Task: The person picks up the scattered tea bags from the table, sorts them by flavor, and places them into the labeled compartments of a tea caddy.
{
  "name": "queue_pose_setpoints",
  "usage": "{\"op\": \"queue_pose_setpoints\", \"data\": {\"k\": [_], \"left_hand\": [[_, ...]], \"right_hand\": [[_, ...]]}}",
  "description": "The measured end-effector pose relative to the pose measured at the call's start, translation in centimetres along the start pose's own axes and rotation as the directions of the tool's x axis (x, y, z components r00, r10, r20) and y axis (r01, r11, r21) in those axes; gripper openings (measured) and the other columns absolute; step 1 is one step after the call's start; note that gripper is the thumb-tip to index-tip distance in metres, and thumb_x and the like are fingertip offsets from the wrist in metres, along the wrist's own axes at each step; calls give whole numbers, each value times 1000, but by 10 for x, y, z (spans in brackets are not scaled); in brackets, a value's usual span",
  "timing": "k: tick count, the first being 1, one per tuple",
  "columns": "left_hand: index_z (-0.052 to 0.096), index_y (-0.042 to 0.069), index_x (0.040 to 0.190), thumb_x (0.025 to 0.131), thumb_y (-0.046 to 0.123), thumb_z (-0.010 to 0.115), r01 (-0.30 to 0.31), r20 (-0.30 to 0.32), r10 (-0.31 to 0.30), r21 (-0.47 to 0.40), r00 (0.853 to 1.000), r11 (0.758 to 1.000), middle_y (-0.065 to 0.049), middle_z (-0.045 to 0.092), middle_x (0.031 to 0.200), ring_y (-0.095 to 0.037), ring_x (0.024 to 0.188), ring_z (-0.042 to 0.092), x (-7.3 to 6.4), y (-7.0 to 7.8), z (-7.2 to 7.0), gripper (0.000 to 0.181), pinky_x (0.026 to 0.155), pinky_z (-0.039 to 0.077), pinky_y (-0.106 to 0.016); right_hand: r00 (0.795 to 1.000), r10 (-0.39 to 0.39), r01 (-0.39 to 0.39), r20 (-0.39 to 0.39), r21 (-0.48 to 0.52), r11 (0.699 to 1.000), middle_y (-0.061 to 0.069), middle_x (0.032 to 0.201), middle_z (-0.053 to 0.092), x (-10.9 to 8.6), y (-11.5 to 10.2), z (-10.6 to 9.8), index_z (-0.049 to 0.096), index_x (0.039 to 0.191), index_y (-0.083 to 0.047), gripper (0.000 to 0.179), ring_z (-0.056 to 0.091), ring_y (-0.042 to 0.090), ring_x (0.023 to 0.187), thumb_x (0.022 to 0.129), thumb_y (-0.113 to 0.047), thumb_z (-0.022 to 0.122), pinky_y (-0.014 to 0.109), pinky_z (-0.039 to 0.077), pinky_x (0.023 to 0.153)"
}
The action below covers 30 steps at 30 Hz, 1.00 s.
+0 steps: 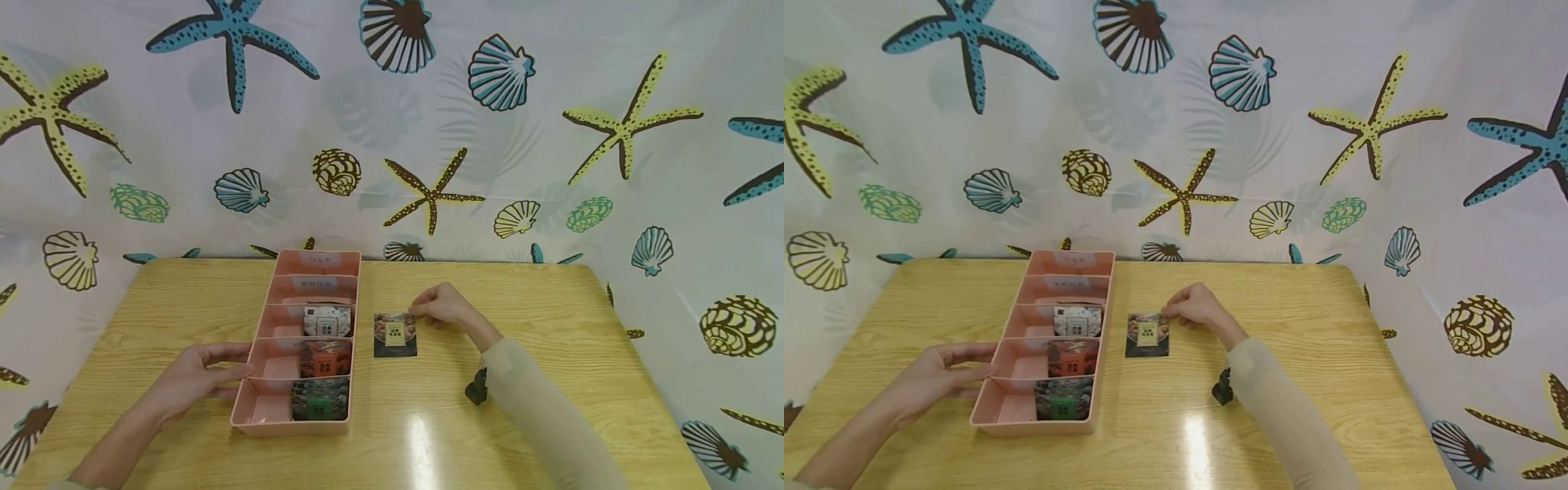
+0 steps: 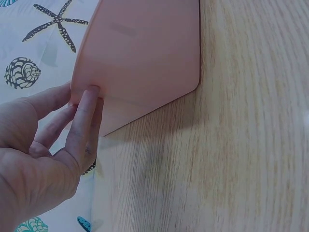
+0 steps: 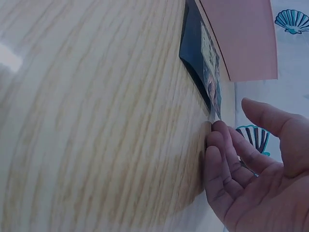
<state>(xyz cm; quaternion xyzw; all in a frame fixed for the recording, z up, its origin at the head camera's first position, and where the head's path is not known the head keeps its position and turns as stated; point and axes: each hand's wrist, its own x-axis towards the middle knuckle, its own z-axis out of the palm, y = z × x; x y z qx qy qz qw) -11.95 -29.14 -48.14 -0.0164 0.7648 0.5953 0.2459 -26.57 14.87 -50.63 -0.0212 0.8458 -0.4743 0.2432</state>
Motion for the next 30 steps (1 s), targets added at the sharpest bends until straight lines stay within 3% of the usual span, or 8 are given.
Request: {"op": "queue_pose_setpoints", "data": {"k": [22,30], "left_hand": [[37,-15,156,106,19,66,-13,8,13,-4,1000,1000,-36,39,161,-4,107,74,0,0,0,67,91,68,-36],[37,-15,156,106,19,66,-18,5,18,-7,1000,1000,-35,40,161,-3,108,73,1,-1,0,67,92,68,-36]], "right_hand": [[999,31,-35,-42,-89,995,4,75,75,3,-2,6,83,105,-4,19,63,12,59,94,-20,81,23,57,53],[1000,15,-17,-18,-114,993,6,77,77,4,-5,7,84,101,-2,15,62,11,60,94,-14,80,21,53,52]]}}
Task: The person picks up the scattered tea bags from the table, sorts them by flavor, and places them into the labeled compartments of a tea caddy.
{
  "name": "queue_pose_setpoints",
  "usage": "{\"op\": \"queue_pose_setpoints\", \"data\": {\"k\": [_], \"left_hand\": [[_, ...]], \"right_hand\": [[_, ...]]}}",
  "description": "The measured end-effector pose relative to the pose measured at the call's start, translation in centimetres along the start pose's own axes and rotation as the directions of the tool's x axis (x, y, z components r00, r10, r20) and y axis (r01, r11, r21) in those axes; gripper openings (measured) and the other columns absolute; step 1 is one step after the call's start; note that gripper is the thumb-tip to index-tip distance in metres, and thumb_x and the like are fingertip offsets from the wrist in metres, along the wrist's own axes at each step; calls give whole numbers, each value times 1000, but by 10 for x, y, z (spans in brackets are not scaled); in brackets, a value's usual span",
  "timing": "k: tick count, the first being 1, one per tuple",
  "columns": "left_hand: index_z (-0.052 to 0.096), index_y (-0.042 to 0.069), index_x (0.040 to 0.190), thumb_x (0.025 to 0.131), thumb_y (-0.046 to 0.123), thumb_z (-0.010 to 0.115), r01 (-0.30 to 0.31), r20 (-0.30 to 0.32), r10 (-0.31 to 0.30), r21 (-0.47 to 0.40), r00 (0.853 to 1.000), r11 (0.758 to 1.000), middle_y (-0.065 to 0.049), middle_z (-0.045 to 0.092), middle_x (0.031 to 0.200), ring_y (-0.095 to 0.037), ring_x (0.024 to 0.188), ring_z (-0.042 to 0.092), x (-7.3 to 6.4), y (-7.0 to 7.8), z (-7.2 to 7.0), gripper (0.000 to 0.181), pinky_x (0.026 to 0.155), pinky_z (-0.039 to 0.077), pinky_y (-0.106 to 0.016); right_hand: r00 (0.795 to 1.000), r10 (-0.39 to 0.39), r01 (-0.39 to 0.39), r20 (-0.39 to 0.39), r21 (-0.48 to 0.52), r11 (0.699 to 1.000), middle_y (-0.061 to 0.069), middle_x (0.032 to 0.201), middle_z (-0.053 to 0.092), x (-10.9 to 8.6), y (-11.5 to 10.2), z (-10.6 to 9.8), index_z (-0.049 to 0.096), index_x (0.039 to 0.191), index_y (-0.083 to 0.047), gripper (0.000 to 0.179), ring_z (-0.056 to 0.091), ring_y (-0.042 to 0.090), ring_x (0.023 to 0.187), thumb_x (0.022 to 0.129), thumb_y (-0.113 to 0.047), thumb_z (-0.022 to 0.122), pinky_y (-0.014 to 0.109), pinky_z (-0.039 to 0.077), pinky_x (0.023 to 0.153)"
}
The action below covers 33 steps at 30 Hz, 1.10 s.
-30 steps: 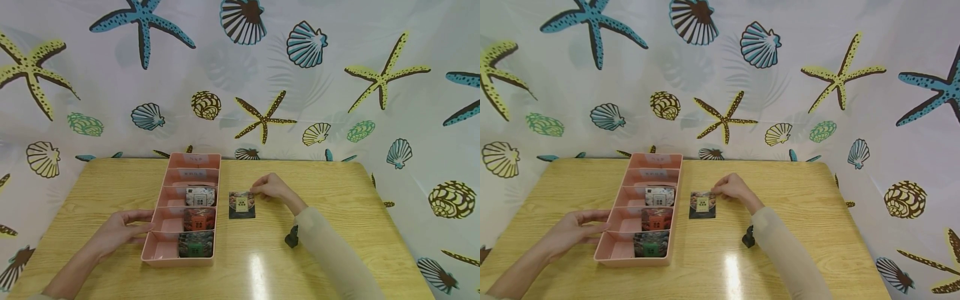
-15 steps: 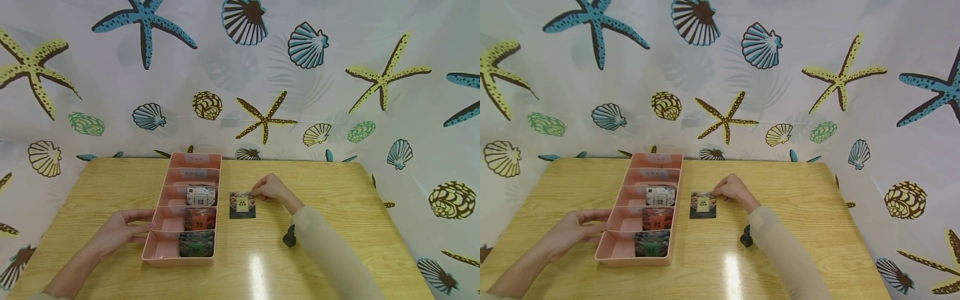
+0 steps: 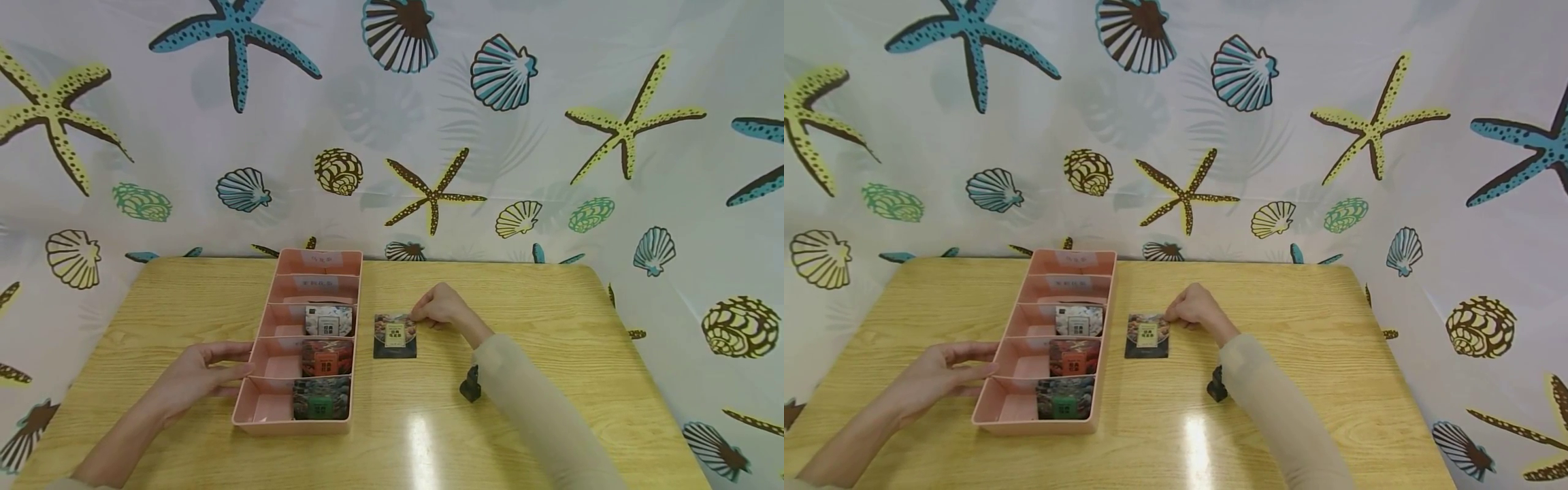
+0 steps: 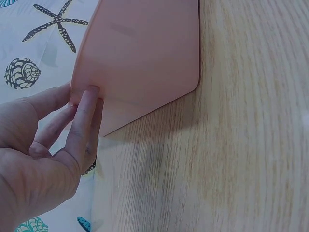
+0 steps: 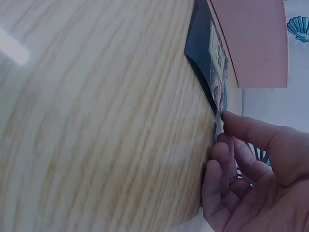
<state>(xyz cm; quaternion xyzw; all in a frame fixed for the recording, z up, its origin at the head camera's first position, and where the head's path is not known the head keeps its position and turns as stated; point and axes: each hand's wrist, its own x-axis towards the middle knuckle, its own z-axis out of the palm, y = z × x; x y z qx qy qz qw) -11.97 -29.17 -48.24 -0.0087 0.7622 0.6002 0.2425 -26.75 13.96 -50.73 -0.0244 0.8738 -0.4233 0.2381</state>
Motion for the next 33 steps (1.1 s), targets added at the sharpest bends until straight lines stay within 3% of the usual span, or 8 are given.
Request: {"op": "queue_pose_setpoints", "data": {"k": [4,10,19,24,29,33], "left_hand": [[37,-15,156,106,19,66,3,0,-3,3,1000,1000,-36,40,161,-3,108,73,0,0,0,68,92,68,-36],[36,-16,156,106,19,66,4,5,-4,6,1000,1000,-36,38,161,-3,108,73,0,-1,-1,67,92,68,-37],[36,-16,156,106,18,66,1,7,-1,-8,1000,1000,-34,44,159,-4,107,74,0,-1,-1,68,92,68,-37],[35,-16,157,106,18,66,8,7,-8,-22,1000,1000,-29,48,157,-4,106,74,0,-1,-1,68,93,68,-36],[36,-15,157,106,19,66,9,4,-9,-15,1000,1000,-33,44,159,-4,106,74,0,-1,-1,68,93,68,-36],[36,-15,157,106,19,66,14,4,-13,-14,1000,1000,-34,41,161,-3,105,74,0,-1,-2,68,93,68,-36]], "right_hand": [[1000,9,-9,13,14,1000,5,81,79,1,2,-2,84,104,-3,16,64,11,62,95,-15,79,21,56,54],[998,31,-36,48,119,992,2,84,78,-1,6,-7,82,110,-4,18,66,11,65,98,-16,76,23,60,59],[998,35,-47,55,255,966,0,98,79,-1,8,-14,79,111,-8,16,74,14,84,99,-18,75,30,67,74],[998,3,-22,57,334,942,-2,98,77,-2,3,-16,76,115,-7,17,74,13,86,102,-17,72,34,68,81],[998,-44,23,47,389,921,-2,96,75,-2,-2,-19,73,119,-2,18,73,11,81,105,-13,67,33,69,82],[997,-69,53,22,434,899,-2,94,75,-2,-8,-22,72,119,0,18,73,11,78,105,-10,66,44,68,94]]}}
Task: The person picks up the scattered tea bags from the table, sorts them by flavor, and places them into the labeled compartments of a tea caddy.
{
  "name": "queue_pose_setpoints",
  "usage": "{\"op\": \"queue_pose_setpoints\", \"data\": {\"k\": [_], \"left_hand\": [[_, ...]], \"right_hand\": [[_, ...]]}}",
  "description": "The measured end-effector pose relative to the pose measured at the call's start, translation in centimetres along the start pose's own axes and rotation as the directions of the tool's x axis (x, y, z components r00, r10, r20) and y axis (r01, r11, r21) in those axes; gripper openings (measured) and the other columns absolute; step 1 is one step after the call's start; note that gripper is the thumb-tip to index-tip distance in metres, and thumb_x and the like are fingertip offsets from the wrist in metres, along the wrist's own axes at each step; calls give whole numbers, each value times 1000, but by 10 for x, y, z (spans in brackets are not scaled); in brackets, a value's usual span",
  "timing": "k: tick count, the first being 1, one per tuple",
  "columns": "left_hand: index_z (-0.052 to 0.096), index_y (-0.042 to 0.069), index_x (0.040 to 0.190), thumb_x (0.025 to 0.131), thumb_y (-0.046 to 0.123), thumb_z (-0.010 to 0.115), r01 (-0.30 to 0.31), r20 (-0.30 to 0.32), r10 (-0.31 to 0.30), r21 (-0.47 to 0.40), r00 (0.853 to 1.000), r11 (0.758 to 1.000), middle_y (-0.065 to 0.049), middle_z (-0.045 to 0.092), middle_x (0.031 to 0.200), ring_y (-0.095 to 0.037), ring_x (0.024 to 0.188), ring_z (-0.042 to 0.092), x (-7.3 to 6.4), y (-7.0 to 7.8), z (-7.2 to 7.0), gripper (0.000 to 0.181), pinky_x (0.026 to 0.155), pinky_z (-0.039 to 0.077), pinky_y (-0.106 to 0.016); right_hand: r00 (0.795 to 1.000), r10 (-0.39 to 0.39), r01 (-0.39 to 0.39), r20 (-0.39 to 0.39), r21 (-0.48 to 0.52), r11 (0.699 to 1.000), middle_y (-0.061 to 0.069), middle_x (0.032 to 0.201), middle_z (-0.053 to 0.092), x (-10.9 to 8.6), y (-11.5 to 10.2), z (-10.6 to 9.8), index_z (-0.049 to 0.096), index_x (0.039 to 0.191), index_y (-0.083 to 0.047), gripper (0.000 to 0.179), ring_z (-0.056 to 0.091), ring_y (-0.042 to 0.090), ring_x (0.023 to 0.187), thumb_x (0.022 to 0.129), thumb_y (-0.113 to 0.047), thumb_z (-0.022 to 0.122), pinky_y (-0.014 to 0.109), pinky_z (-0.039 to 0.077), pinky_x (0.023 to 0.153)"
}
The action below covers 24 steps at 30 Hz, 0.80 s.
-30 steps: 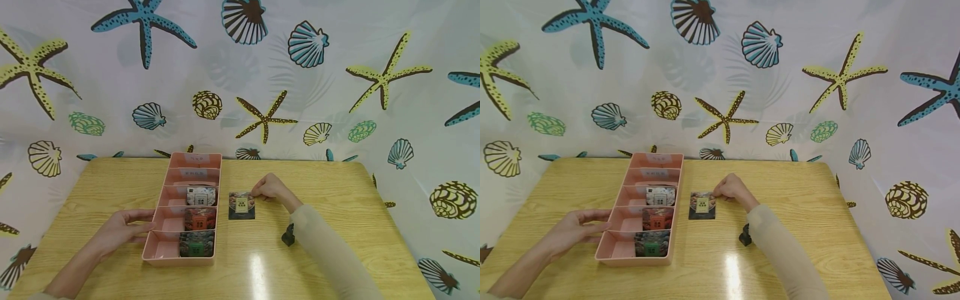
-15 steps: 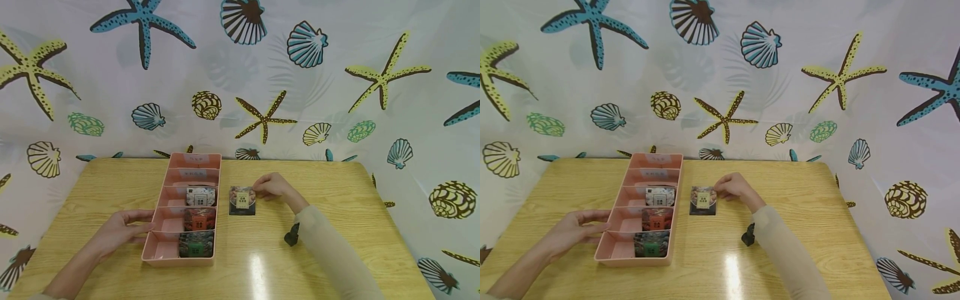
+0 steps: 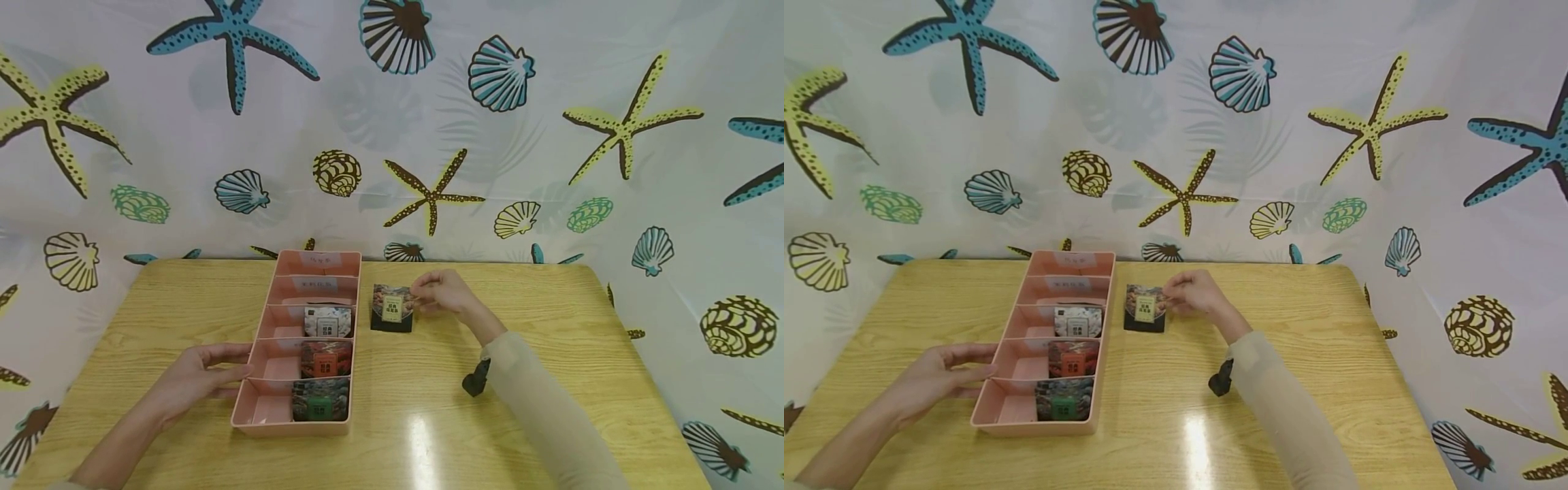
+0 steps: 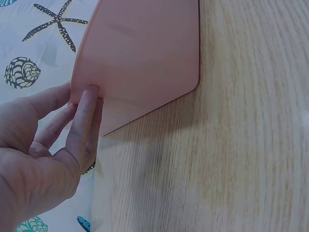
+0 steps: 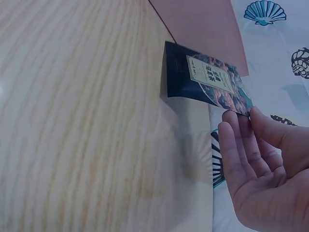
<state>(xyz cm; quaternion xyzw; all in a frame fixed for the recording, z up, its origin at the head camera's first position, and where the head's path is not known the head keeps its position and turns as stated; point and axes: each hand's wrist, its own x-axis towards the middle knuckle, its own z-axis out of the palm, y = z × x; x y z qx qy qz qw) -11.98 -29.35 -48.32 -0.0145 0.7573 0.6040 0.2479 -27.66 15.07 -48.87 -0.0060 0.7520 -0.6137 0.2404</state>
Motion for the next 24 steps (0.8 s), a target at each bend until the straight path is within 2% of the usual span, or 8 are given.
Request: {"op": "queue_pose_setpoints", "data": {"k": [3,5,10,12,14,18,21,24], "left_hand": [[36,-15,157,106,19,66,0,1,0,-1,1000,1000,-34,42,160,-3,106,74,0,0,0,68,93,68,-36],[36,-15,157,106,19,66,-1,3,1,-3,1000,1000,-33,43,160,-4,106,75,1,0,0,68,93,68,-36],[35,-15,157,106,19,66,2,5,-2,-2,1000,1000,-32,45,159,-4,106,74,1,-1,0,69,93,68,-36],[34,-15,157,106,20,66,5,4,-5,0,1000,1000,-32,45,159,-3,106,74,1,0,0,69,93,68,-36],[34,-15,157,106,19,66,6,2,-6,4,1000,1000,-32,45,159,-3,106,74,1,0,0,69,93,68,-36],[34,-15,157,107,20,66,7,2,-7,11,1000,1000,-33,43,160,-3,106,74,0,1,0,69,93,68,-36],[34,-15,158,107,20,65,7,3,-7,13,1000,1000,-35,39,162,-3,106,74,0,1,0,69,93,68,-36],[33,-15,158,107,20,65,6,5,-6,9,1000,1000,-35,38,162,-3,106,74,0,1,0,69,93,68,-36]], "right_hand": [[1000,-16,17,-16,25,1000,-3,93,75,1,-6,0,71,117,-2,15,73,10,79,105,-9,66,53,62,104],[999,-30,31,-26,40,999,-4,92,75,1,-9,0,71,115,-3,13,74,10,80,105,-9,66,54,62,105],[995,-79,83,-52,70,994,-4,88,76,4,-17,0,70,113,-4,11,74,10,78,104,-9,68,38,69,89],[993,-100,105,-68,72,992,-5,88,75,6,-21,1,70,112,-3,11,74,9,78,103,-10,69,35,69,86],[989,-122,127,-82,66,990,-5,88,74,7,-25,2,70,112,-3,12,74,8,78,103,-11,69,38,69,89],[979,-173,180,-106,52,982,-4,89,72,10,-32,4,70,113,-1,14,73,8,79,104,-11,68,55,62,104],[968,-221,226,-119,34,973,-5,90,72,13,-38,6,71,114,0,15,73,8,80,104,-10,68,55,63,103],[960,-248,254,-129,27,967,-5,89,73,15,-45,8,71,114,1,15,73,8,80,104,-11,69,48,66,98]]}}
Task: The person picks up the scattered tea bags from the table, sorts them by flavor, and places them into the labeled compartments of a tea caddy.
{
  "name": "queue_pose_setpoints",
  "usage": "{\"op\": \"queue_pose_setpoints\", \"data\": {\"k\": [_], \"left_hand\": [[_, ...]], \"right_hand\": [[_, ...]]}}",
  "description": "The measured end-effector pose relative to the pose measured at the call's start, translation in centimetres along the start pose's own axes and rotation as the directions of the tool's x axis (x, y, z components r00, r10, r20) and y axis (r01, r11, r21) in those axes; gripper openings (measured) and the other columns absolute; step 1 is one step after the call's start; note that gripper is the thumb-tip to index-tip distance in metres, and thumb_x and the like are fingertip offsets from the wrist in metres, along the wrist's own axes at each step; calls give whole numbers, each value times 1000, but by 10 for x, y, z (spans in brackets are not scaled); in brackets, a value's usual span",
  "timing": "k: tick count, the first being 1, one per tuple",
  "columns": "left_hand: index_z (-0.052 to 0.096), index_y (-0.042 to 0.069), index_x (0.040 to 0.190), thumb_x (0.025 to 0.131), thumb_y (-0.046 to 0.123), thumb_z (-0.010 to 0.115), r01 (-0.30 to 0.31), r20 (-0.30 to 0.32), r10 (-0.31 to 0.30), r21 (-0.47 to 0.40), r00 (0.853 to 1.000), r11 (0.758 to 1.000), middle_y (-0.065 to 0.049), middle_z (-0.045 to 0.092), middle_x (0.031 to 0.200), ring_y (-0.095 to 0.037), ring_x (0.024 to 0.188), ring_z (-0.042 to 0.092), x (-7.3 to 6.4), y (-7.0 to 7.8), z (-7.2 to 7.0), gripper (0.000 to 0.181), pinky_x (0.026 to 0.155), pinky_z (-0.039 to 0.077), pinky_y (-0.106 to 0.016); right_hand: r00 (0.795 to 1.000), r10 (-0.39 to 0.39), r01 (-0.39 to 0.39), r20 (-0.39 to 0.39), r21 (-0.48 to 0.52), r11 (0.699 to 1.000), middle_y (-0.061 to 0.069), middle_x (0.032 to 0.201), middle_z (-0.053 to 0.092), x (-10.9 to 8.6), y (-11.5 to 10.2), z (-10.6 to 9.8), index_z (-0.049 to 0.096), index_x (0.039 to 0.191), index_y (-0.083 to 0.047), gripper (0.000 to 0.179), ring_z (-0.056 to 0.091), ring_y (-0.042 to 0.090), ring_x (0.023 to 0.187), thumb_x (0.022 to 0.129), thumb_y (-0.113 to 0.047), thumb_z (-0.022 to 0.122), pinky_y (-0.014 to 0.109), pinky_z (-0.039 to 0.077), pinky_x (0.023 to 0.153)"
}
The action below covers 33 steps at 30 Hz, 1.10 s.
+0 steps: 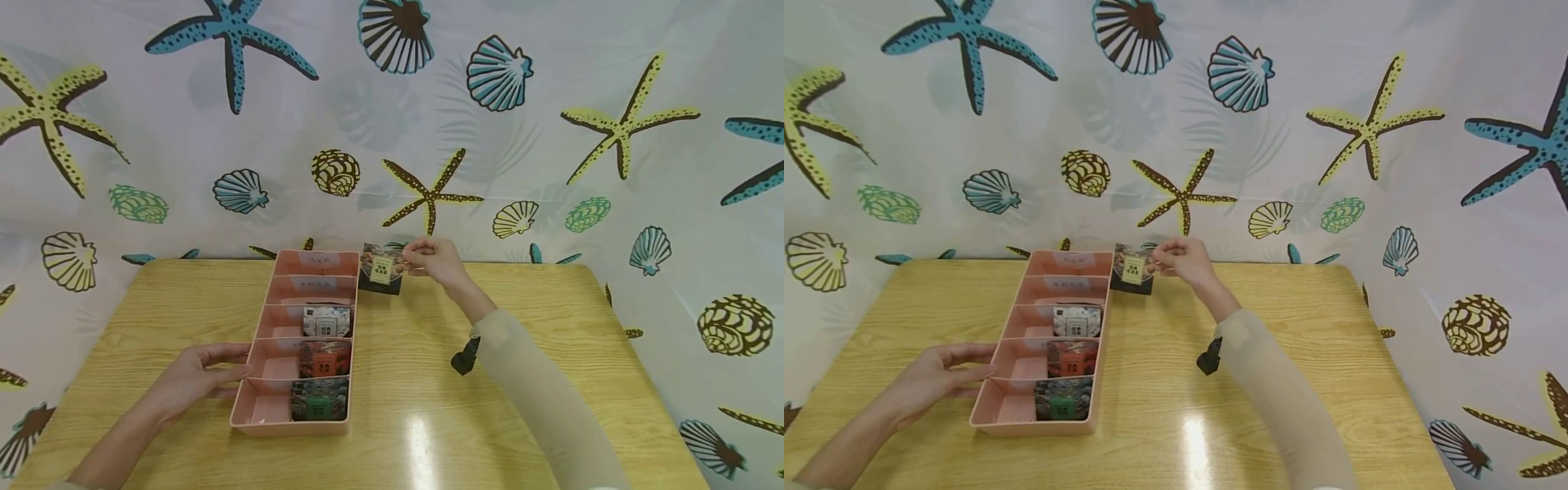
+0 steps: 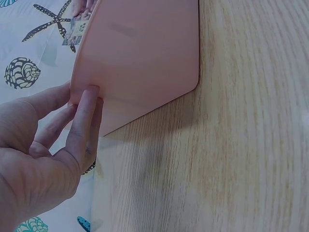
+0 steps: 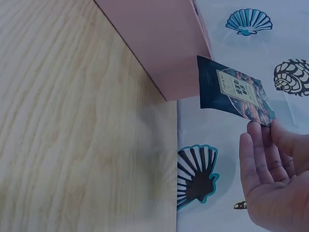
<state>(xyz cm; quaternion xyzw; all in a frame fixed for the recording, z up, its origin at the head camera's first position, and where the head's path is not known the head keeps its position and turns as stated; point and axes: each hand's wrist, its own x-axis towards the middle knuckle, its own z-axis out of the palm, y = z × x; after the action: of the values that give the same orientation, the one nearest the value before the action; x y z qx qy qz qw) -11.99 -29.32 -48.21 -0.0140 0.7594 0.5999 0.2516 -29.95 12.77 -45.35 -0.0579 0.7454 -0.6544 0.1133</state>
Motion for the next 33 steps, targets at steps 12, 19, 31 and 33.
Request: {"op": "queue_pose_setpoints", "data": {"k": [12,19,31,33], "left_hand": [[33,-14,158,105,21,68,4,0,-4,-11,1000,1000,-30,46,159,-5,107,75,0,2,1,72,94,67,-37],[34,-13,158,105,22,68,16,-1,-16,-13,1000,1000,-33,41,161,-6,108,74,0,4,2,72,95,67,-38],[33,-14,158,105,22,68,19,3,-19,-28,1000,999,-29,48,157,-8,107,75,2,3,2,73,94,67,-38],[34,-14,158,105,21,69,22,3,-22,-32,1000,999,-26,50,156,-8,107,75,2,2,2,73,95,67,-39]], "right_hand": [[998,-55,55,-18,0,998,-5,85,72,12,-24,9,72,112,1,15,71,9,75,103,-10,70,33,69,81],[997,-72,71,-31,-19,997,-3,84,72,19,-38,15,74,110,-3,14,71,10,75,103,-14,70,28,68,75],[994,-97,98,-41,8,995,-4,86,71,40,-43,51,74,112,0,15,71,11,76,103,-12,70,46,69,88],[994,-94,95,-50,16,995,-4,86,71,42,-41,56,74,112,0,15,71,10,75,102,-11,71,45,69,88]]}}
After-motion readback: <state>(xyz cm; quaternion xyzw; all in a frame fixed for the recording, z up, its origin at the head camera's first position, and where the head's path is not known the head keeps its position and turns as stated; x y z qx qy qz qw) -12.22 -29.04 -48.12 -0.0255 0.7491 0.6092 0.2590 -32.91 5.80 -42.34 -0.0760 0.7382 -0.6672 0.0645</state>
